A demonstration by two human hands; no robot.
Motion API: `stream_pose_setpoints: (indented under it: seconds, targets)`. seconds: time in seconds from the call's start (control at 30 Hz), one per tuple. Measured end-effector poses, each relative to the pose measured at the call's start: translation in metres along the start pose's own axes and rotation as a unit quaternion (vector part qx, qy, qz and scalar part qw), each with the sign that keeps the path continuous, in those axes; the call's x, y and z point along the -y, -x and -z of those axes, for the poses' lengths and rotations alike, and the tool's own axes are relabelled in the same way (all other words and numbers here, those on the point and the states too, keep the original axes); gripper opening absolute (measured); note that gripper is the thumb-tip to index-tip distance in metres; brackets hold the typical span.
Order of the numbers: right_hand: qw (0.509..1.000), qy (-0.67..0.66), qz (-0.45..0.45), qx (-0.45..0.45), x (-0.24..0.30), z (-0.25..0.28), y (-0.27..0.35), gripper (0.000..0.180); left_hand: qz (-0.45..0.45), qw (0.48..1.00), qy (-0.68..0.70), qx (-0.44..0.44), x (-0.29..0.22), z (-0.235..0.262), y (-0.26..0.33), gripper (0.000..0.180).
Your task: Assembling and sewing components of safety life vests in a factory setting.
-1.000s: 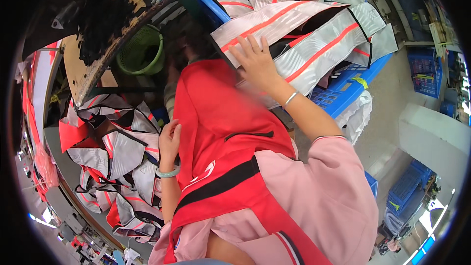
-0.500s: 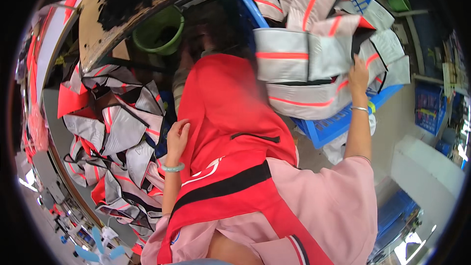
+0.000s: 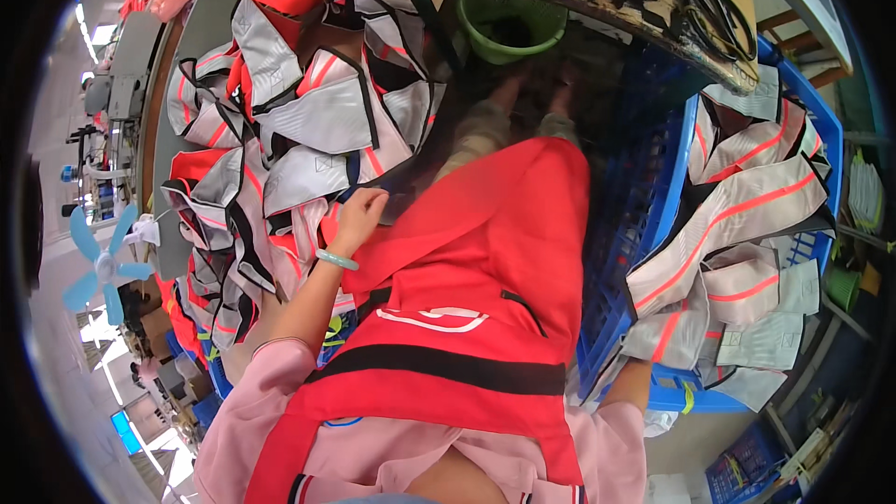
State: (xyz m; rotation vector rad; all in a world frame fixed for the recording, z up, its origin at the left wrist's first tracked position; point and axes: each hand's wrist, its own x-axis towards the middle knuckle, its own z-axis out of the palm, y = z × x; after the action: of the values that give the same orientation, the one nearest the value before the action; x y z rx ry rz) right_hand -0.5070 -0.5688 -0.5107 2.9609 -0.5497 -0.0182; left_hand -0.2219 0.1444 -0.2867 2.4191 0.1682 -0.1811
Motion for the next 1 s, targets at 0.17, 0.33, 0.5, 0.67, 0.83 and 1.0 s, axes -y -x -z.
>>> stream_pose_setpoints:
  seconds: [0.17,0.33,0.5,0.67,0.83,1.0]
  targets:
    - [0.993,-0.082,-0.041,0.070,-0.034,0.031,0.026,0.024,0.170,0.982,0.043,-0.071,0.034,0.011,-0.007,0.025]
    - [0.977,-0.148,-0.071,0.138,-0.089,0.087,0.056,0.027,-0.087,0.962,-0.224,-0.127,-0.014,0.007,-0.032,0.052]
    - [0.953,-0.198,-0.115,0.200,-0.111,0.136,-0.007,0.030,-0.046,0.947,-0.261,-0.181,-0.007,-0.012,-0.057,0.071]
    - [0.916,-0.255,-0.172,0.259,-0.078,0.183,-0.027,0.033,-0.081,0.986,-0.061,-0.131,-0.015,0.018,-0.071,0.048]
    - [0.961,-0.164,-0.217,-0.045,0.006,0.288,-0.146,0.040,-0.084,0.986,0.057,-0.130,-0.014,0.068,-0.047,0.045]
    - [0.948,-0.296,-0.055,-0.103,0.188,0.375,-0.229,0.031,-0.106,0.985,0.067,-0.118,-0.050,0.140,-0.012,0.055]
